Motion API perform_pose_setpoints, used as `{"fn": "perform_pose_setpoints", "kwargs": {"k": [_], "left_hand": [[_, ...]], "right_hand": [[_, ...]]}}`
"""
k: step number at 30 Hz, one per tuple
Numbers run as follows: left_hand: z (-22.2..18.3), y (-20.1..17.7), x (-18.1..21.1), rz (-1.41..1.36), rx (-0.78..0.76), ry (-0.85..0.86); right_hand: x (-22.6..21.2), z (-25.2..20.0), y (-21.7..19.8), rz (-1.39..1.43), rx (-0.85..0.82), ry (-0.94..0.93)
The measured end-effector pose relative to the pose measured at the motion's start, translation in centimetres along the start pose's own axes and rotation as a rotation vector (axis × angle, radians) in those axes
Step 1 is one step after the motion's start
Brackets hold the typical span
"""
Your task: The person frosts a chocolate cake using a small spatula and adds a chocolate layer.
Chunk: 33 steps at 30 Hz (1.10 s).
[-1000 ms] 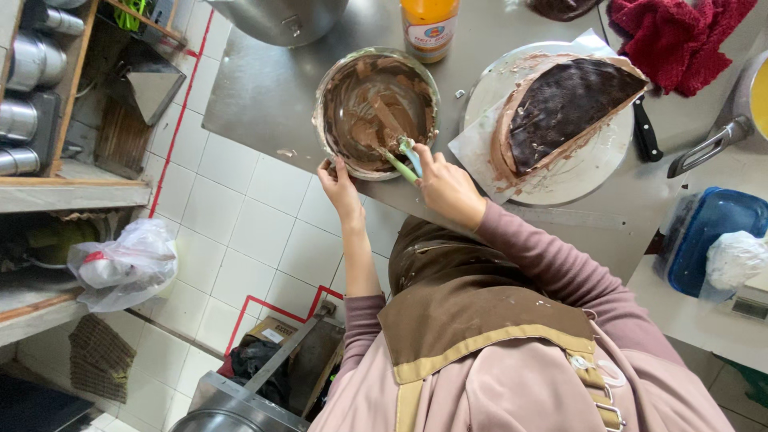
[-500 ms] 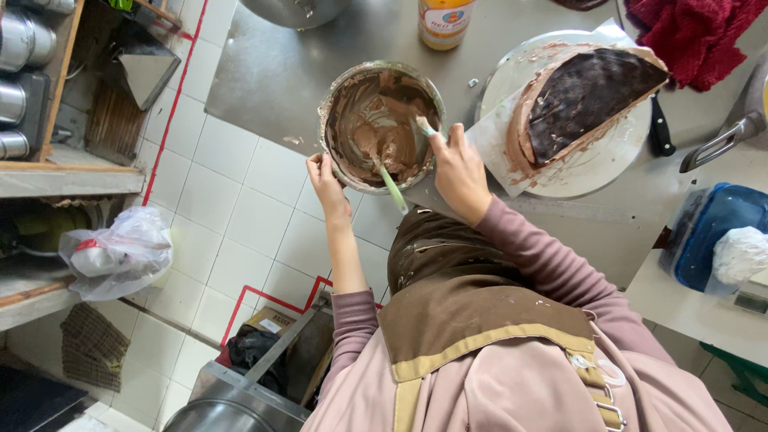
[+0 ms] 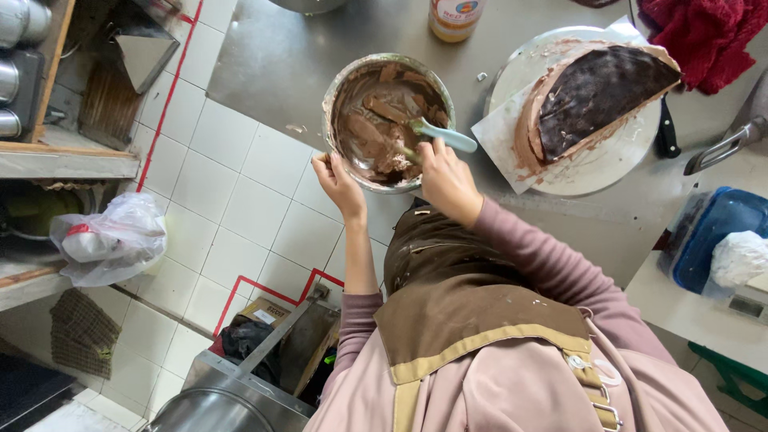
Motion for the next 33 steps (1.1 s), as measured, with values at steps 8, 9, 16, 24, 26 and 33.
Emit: {"fn": "perform_pose_setpoints", "kwargs": {"k": [8,9,16,24,26,33], "left_hand": [[0.2,1.1,3.1,0.023,0.039,0.029],[0.2,0.9,3.4,0.030,0.044,0.035],[-0.5,1.1,3.9,0.064,0.086,0.074],[-1.4,1.6,4.0,0.079,0.107,0.157],[-1.8,1.7,4.3,0.089,0.116,0.181],[-3.0,1.3,2.4,-0.037,0.148,0.028]], "right_hand": [[1.5,-2.7,-3.4,-0.123,0.086,0.012],[1.6,-3.9,-3.8,-0.142,0.065,0.042],[2.0,-7.8,-2.6,-0.266,-0.068,0.124],[4.6,-7.4,-0.9,0.324,-0.231,0.261],[4.7,-7.3,0.8,0.417,-0.301,0.319],[4.1,-4.3,7.6,1.072,-0.448,0.405]]}}
Point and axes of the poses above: each hand's wrist, its own z-axis towards the middle knuckle, its own y-axis out of the palm, x = y × z, the point moved 8 cm from there along z, towards the middle knuckle, and after that the axes turned 5 degrees about -x, right-handed, at the moved point
